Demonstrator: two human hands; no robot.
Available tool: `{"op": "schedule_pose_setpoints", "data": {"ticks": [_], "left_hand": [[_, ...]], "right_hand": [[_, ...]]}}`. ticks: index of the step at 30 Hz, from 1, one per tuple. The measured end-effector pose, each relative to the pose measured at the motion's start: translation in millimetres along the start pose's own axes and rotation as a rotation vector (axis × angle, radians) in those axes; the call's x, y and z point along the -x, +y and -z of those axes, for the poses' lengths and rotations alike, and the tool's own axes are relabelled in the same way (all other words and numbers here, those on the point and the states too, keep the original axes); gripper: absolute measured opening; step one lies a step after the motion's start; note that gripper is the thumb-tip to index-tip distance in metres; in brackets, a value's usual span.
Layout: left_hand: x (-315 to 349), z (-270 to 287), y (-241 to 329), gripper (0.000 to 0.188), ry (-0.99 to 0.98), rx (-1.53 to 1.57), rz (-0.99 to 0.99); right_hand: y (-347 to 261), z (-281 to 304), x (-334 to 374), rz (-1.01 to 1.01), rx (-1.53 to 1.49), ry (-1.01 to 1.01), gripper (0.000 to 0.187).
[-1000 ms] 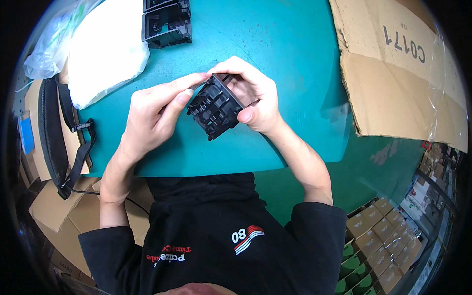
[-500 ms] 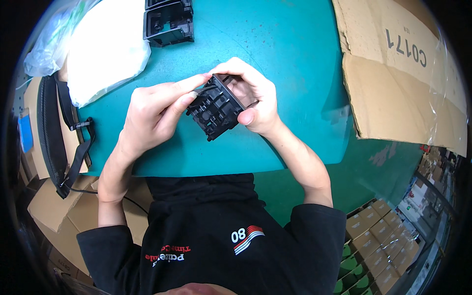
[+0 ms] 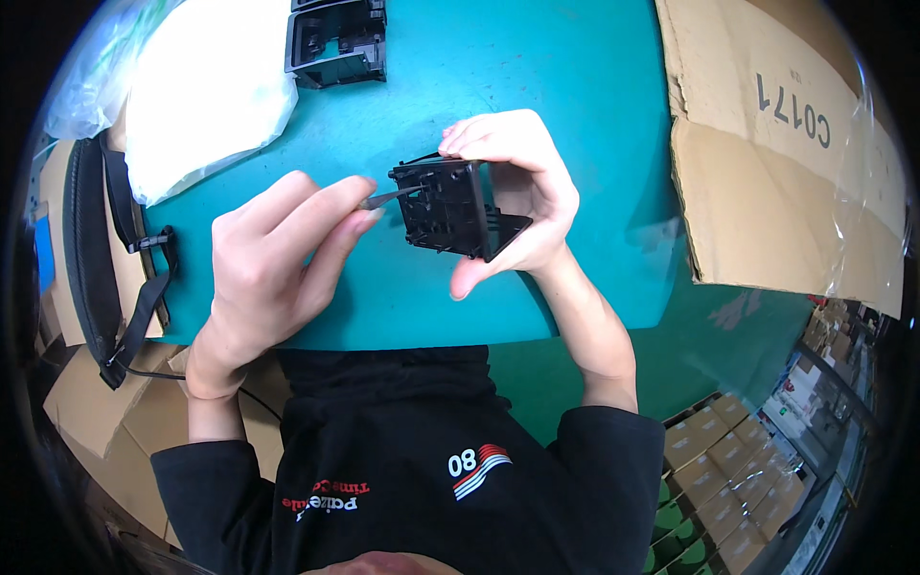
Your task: The person unpacks small black plastic electronic components from a cardboard box and places them on a green workbench. They use a red utility knife to scrape or clean the interior of the components before placing them into clear plastic bags. The person then places the bagged components back into the cardboard box.
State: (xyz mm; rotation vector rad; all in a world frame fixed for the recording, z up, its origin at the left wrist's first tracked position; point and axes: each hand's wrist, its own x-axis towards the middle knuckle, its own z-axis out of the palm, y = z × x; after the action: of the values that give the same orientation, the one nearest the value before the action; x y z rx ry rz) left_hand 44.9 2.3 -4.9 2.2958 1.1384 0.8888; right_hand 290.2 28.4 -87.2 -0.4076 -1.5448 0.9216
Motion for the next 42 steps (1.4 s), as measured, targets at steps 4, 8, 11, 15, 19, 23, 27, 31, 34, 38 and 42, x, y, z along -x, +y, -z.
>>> {"op": "schedule_pose_setpoints", "data": {"ticks": [4,8,11,15,19,23,27,31,34,38,42], "left_hand": [[1.4,0.2,0.8,0.022,-0.043,-0.042,0.019],[2.0,1.2,2.1,0.021,-0.073,-0.059,0.021],[2.7,-0.3,2.2,0.02,-0.077,-0.067,0.025],[2.7,-0.3,2.2,0.019,-0.087,-0.062,0.027],[3.1,-0.9,0.9,0.018,-0.095,-0.037,0.03],[3.0,-1.1,0.0,0.015,-0.118,0.021,0.061],[3.6,-3.8,1.6,0.014,-0.107,0.094,0.079],[4.2,-5.8,-1.1,0.018,-0.105,0.067,0.018],[5.2,-3.9,-0.9,0.024,-0.138,-0.179,-0.113],[10.7,-6.7,2.2,0.031,-0.151,-0.488,-0.21],[11.1,-10.4,-1.1,0.034,-0.096,-0.476,-0.209]], "right_hand": [[-1.2,-1.2,-0.6,0.04,0.109,-0.037,0.097],[-3.2,-1.8,-2.3,0.048,0.162,-0.046,0.096],[-3.2,-1.5,-1.1,0.048,0.188,-0.053,0.095],[-4.4,-3.0,-2.3,0.059,0.235,-0.069,0.094],[-7.7,2.4,-5.7,0.091,0.356,-0.225,0.098],[-7.3,0.7,-5.0,0.098,0.342,-0.18,0.095],[-5.0,-4.0,-5.4,0.108,0.308,-0.106,0.091],[-6.0,-3.5,-6.8,0.111,0.32,-0.111,0.089],[-9.3,0.4,-6.1,0.104,0.374,-0.175,0.084],[-17.5,-2.0,-8.8,0.076,0.45,-0.229,0.079],[-19.4,-0.7,-9.9,0.109,0.471,-0.223,0.079]]}}
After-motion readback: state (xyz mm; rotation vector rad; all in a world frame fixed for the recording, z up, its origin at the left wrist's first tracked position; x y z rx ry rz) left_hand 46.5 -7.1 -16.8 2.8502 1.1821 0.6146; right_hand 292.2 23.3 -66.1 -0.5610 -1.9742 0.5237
